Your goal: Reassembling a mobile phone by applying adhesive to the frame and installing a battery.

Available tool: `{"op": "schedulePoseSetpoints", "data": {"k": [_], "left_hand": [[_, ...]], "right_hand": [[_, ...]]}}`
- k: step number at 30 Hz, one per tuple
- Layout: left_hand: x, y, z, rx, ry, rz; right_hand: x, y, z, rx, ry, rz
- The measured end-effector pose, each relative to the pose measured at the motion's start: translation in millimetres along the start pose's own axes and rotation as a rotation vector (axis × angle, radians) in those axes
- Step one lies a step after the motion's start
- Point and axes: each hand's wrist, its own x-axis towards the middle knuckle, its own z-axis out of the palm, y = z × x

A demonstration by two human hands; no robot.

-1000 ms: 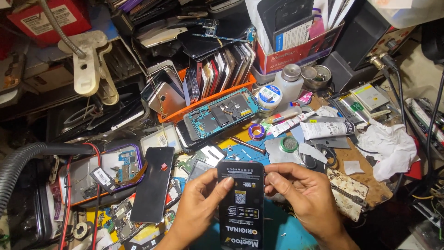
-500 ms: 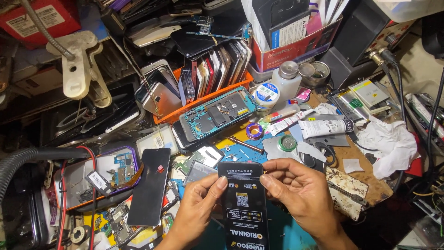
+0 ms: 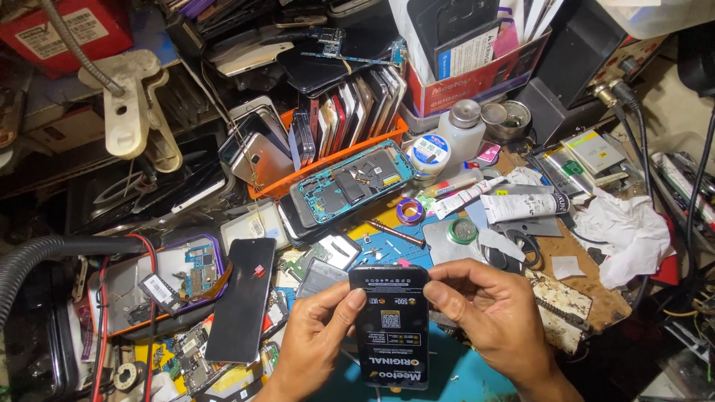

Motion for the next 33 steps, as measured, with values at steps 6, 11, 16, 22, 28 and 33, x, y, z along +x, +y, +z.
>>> {"op": "schedulePoseSetpoints", "data": {"k": [6, 11, 16, 22, 28, 33], "left_hand": [[0.9, -8.8, 1.1, -0.046, -0.01, 0.018], [5.4, -11.8, -0.3, -0.254, -0.022, -0.073], [4.3, -18.6, 1.8, -0.184, 0.018, -0.009], [3.5, -8.2, 5.0, -0.274, -0.066, -0.117], [-0.3, -0.9, 7.7, -0.222, -0.04, -0.042], [-2.7, 9.6, 3.2, -0.143, -0.056, 0.028]], "right_hand": [[7.2, -11.8, 6.5, -0.075, 0.005, -0.161], [-2.1, -3.7, 1.6, -0.04, -0.059, -0.021], [-10.7, 0.9, 3.3, -0.007, -0.059, 0.001], [-1.1, -13.5, 8.5, -0.139, -0.05, -0.151], [2.7, -6.0, 8.8, -0.199, -0.012, -0.161], [-9.3, 10.7, 6.2, -0.098, -0.064, -0.056]]}}
